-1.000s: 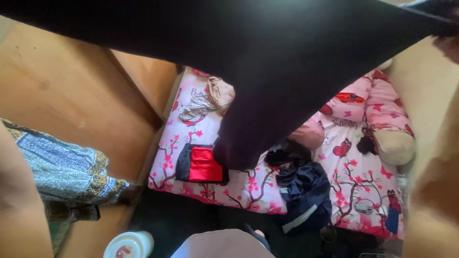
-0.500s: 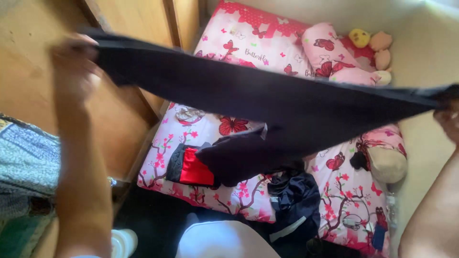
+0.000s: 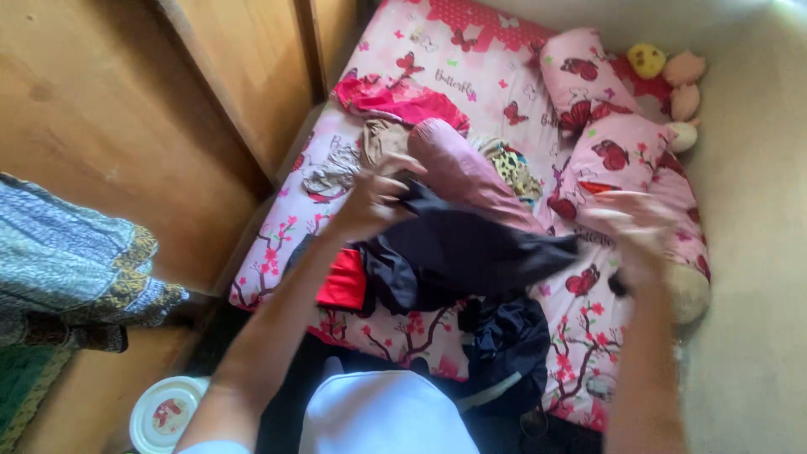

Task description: The person folds several pieces of clothing on a bed, including a black garment and a dark blue sweatshirt. They smooth and align each item before folding it into a compact shape and stacking it with others.

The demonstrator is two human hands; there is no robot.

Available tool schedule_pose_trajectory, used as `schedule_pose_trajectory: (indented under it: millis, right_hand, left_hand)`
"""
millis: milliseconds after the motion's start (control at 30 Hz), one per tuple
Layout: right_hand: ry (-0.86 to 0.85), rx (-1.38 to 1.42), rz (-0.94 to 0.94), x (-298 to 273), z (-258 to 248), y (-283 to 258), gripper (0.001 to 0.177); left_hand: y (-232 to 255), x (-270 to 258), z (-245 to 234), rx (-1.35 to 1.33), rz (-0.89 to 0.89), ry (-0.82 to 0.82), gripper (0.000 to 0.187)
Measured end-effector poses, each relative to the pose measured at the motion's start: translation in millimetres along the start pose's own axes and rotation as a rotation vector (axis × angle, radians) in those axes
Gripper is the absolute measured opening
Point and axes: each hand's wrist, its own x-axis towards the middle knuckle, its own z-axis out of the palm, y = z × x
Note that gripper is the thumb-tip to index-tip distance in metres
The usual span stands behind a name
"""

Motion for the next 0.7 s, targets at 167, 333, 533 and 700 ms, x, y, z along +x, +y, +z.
schedule_pose_trajectory:
  millis: [167,333,533,700]
  right_hand:
    - [-0.332,0.168,0.104,16.7,99.2,-177.3,0.051]
    - [-0.231,0.114,0.037,-24.5,132.6,-149.5,0.030]
    - [-0.206,0.055,0.090,-56.1,120.7,-145.5,0.020]
    - [-0.138,-0.008,0.124,-77.0,92.4,-144.8,0.018]
  left_hand:
    - [46.4,20.3,72.0,-0.264,-0.186,-0.222,0.067]
    - [41.3,-2.1,95.2,-0.279,-0.276,-0.335,0.076]
    - [56.2,-16.2,87.3,-0.322,-0.310,-0.386,0.062]
    - [38.8,-41.8,99.3,-0.383,-0.362,-0.384,0.058]
